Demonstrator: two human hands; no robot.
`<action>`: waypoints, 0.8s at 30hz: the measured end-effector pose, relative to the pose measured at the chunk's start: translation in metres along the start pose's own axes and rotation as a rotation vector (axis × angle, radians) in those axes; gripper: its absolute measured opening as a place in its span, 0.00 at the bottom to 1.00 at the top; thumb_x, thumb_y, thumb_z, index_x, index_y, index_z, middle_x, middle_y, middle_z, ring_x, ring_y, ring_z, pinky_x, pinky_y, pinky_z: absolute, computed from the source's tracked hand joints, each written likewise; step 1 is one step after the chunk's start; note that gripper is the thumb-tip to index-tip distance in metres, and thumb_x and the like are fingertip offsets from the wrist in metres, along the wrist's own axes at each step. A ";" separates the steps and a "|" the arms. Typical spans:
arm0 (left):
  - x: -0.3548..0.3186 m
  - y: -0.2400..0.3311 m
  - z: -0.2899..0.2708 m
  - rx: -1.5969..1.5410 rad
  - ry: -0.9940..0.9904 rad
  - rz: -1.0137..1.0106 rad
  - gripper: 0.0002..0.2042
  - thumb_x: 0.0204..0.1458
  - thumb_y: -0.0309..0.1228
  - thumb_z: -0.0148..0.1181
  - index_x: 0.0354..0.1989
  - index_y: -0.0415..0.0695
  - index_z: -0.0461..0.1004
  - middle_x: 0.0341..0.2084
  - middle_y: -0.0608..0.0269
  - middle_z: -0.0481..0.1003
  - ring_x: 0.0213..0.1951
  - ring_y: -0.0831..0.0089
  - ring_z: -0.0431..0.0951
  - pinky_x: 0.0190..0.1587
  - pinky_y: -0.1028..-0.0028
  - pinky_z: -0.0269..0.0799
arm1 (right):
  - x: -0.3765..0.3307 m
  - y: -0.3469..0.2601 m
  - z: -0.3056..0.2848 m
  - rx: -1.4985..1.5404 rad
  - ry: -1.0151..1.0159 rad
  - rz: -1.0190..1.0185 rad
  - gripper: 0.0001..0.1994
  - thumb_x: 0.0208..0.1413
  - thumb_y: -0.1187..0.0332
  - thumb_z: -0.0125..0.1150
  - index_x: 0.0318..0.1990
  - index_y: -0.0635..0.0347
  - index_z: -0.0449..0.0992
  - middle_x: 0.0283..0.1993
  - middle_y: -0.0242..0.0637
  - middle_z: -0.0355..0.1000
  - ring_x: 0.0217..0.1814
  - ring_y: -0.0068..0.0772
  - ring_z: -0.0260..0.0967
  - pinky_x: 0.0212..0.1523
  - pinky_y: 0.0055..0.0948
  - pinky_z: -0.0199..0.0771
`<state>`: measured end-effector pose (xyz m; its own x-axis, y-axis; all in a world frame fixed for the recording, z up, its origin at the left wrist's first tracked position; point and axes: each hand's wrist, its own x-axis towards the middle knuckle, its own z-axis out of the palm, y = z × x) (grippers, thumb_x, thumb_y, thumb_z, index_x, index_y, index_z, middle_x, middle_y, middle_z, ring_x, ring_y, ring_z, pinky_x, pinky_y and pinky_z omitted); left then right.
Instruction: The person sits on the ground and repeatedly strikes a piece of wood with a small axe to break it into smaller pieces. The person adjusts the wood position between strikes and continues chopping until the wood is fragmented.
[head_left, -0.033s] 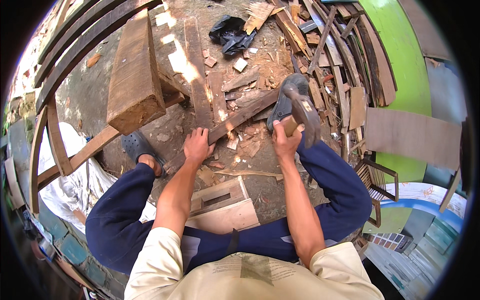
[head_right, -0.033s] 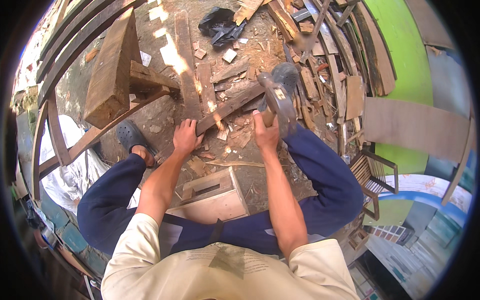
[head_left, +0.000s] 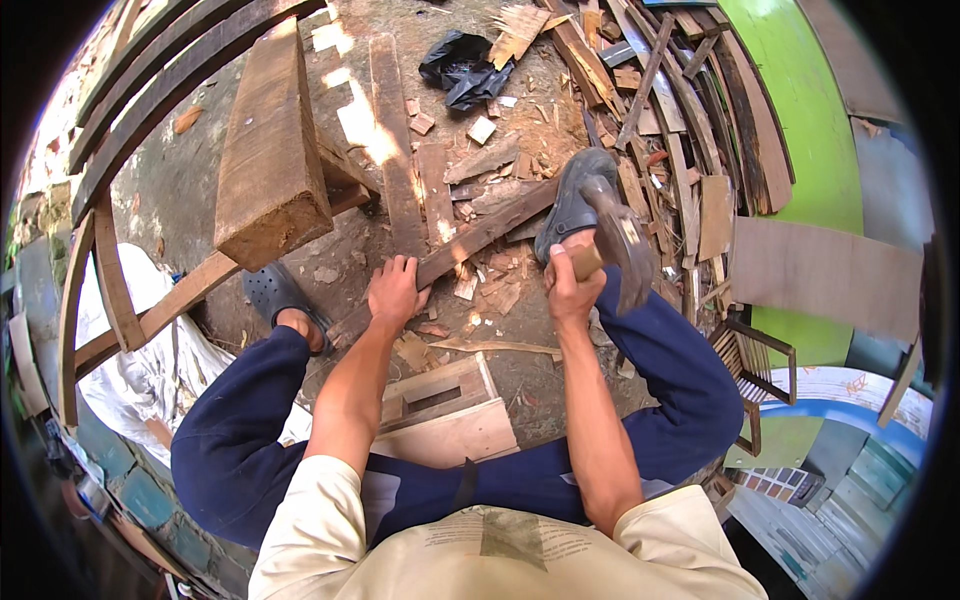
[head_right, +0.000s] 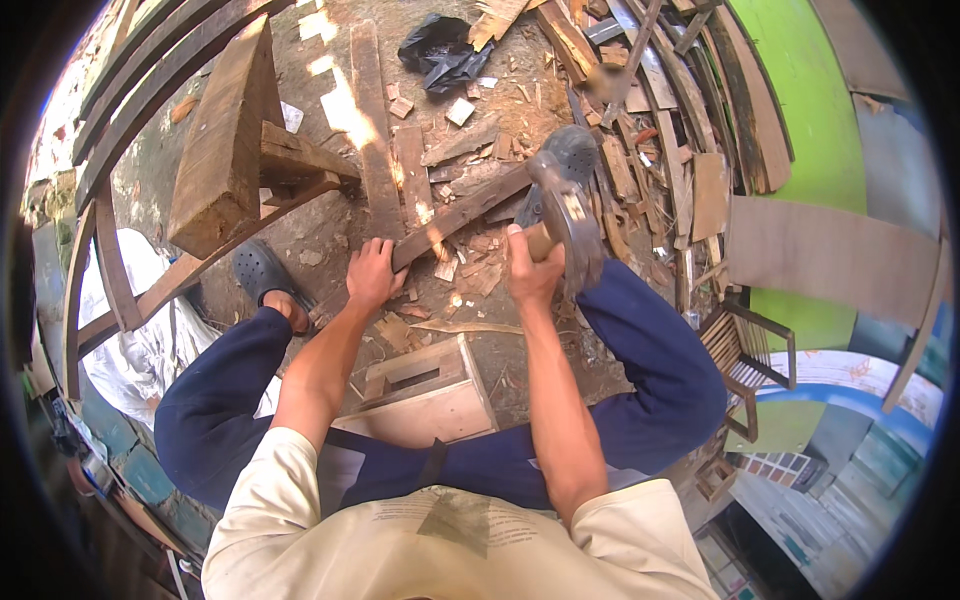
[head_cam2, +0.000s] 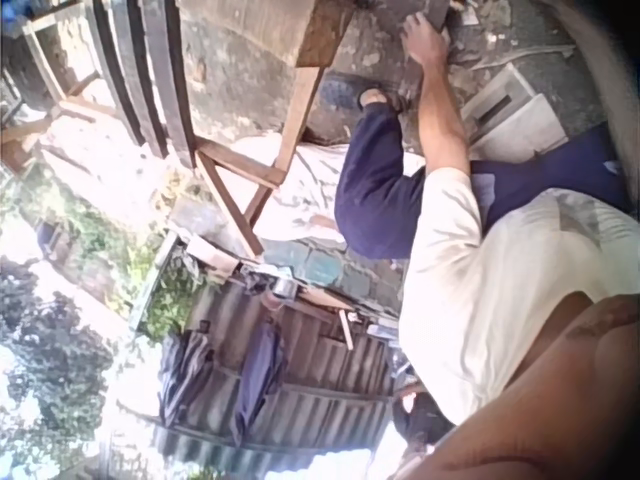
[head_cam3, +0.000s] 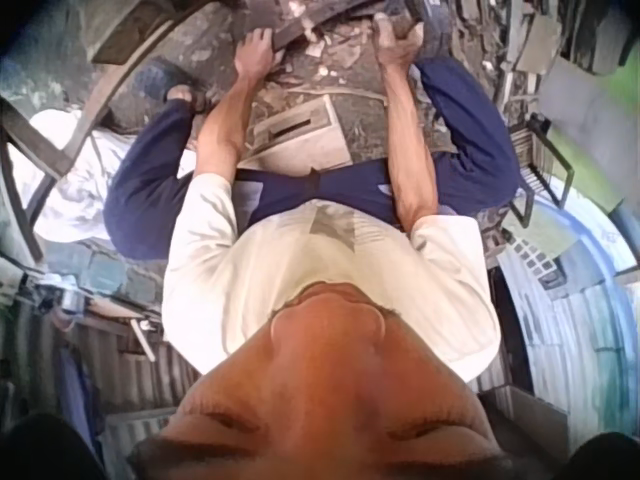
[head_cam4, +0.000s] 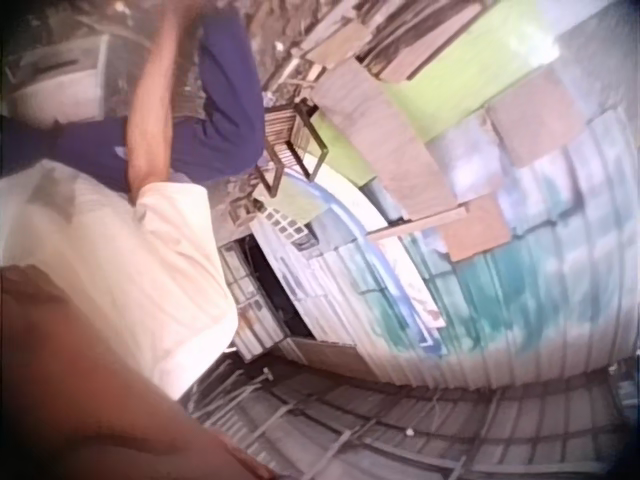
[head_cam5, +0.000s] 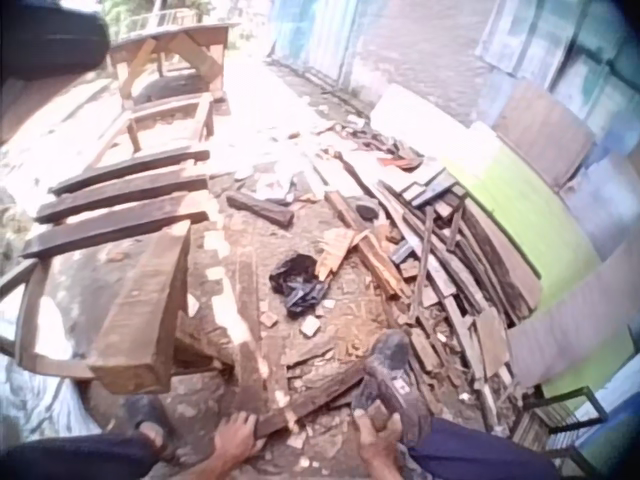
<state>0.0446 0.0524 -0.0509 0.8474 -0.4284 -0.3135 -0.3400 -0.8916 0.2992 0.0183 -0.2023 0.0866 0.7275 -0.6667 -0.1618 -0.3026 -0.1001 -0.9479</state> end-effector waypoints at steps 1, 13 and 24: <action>0.001 0.000 0.001 -0.004 -0.003 -0.003 0.26 0.45 0.46 0.69 0.49 0.47 0.69 0.44 0.60 0.70 0.51 0.61 0.72 0.52 0.60 0.69 | -0.010 -0.004 0.003 0.087 -0.025 -0.045 0.11 0.55 0.67 0.63 0.22 0.59 0.72 0.17 0.28 0.67 0.20 0.24 0.65 0.26 0.28 0.67; 0.007 0.003 -0.003 0.021 0.033 0.029 0.25 0.45 0.46 0.68 0.48 0.47 0.70 0.42 0.61 0.71 0.50 0.62 0.71 0.53 0.60 0.66 | -0.004 0.042 -0.023 -0.021 0.089 0.365 0.10 0.55 0.67 0.60 0.27 0.60 0.67 0.15 0.29 0.60 0.11 0.22 0.56 0.12 0.25 0.57; 0.013 0.003 -0.003 0.013 0.034 0.046 0.26 0.45 0.45 0.69 0.50 0.47 0.70 0.43 0.61 0.70 0.51 0.62 0.70 0.53 0.59 0.66 | -0.026 0.064 0.013 -0.747 -0.319 0.287 0.15 0.52 0.58 0.61 0.37 0.63 0.81 0.30 0.58 0.75 0.36 0.62 0.75 0.41 0.49 0.73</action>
<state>0.0555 0.0446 -0.0510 0.8441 -0.4639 -0.2691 -0.3837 -0.8730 0.3011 -0.0124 -0.1816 0.0266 0.6652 -0.5128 -0.5428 -0.7457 -0.4938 -0.4473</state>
